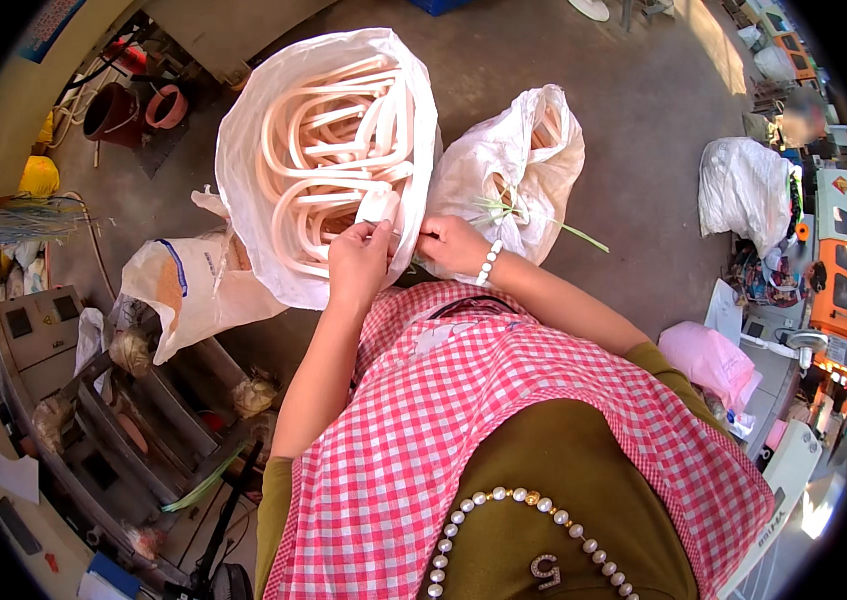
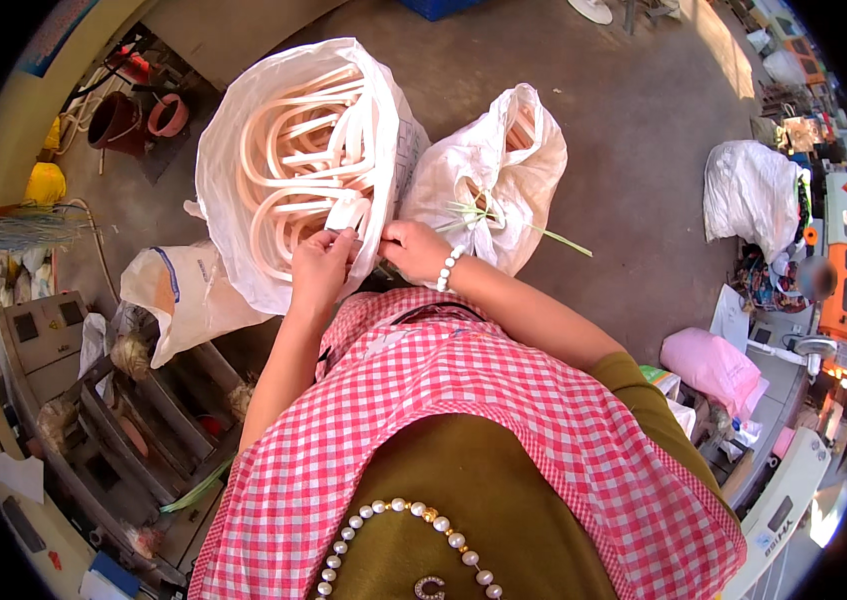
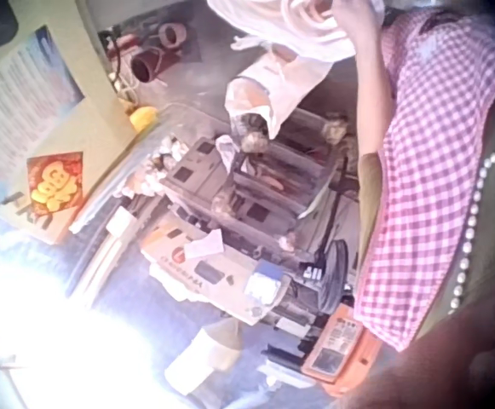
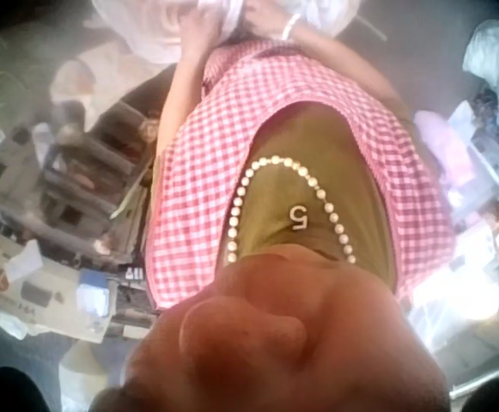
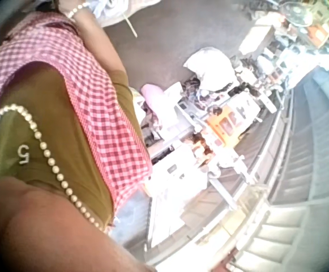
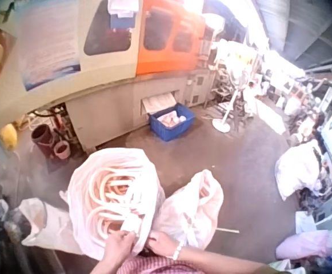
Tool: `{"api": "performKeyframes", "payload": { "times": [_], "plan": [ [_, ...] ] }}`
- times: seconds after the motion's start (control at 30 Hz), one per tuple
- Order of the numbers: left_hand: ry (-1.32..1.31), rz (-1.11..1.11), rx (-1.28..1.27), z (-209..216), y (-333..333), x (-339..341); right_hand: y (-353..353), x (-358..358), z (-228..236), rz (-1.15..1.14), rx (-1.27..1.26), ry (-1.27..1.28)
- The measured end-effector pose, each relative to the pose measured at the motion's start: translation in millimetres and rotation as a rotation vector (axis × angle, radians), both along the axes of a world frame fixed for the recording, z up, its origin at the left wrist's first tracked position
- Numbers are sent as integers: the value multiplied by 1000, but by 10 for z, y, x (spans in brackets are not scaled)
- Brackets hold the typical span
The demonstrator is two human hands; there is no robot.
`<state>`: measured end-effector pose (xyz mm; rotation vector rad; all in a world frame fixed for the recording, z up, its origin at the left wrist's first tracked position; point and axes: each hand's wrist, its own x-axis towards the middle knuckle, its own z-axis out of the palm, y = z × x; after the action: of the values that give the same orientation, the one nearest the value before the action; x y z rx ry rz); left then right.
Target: The person retrieves white plastic U-shaped components from a large white sack and ties them into bundles using green string. They then move to a workbench, pick up a spray can, and apply a substance to the ends of two plastic pieces before placing them into a clear plastic bin. The person returns to the sack to continue bundling more components.
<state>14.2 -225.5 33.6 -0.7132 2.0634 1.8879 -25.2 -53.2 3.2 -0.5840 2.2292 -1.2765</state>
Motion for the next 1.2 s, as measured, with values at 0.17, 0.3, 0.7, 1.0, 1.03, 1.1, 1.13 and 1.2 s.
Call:
{"api": "performKeyframes", "payload": {
  "times": [0.17,0.3,0.7,1.0,1.03,1.1,1.13,1.2],
  "plan": [
    [375,239,32,379,-180,-23,162,-300,772,-222,200,207],
    [525,145,-85,501,-213,33,-248,-366,891,0,-107,293],
    [553,293,-405,398,-1053,54,-732,-300,1697,-181,-442,-149],
    [118,370,-566,-175,-1593,300,-1263,-577,606,519,581,357],
    [136,369,-563,-204,-1609,308,-1329,-583,551,543,605,352],
    [174,365,-559,-269,-1602,317,-1452,-566,482,565,646,325],
    [199,379,-534,-268,-1593,312,-1509,-550,472,569,663,329],
    [251,403,-481,-258,-1540,300,-1623,-552,405,592,665,323]
  ]
}}
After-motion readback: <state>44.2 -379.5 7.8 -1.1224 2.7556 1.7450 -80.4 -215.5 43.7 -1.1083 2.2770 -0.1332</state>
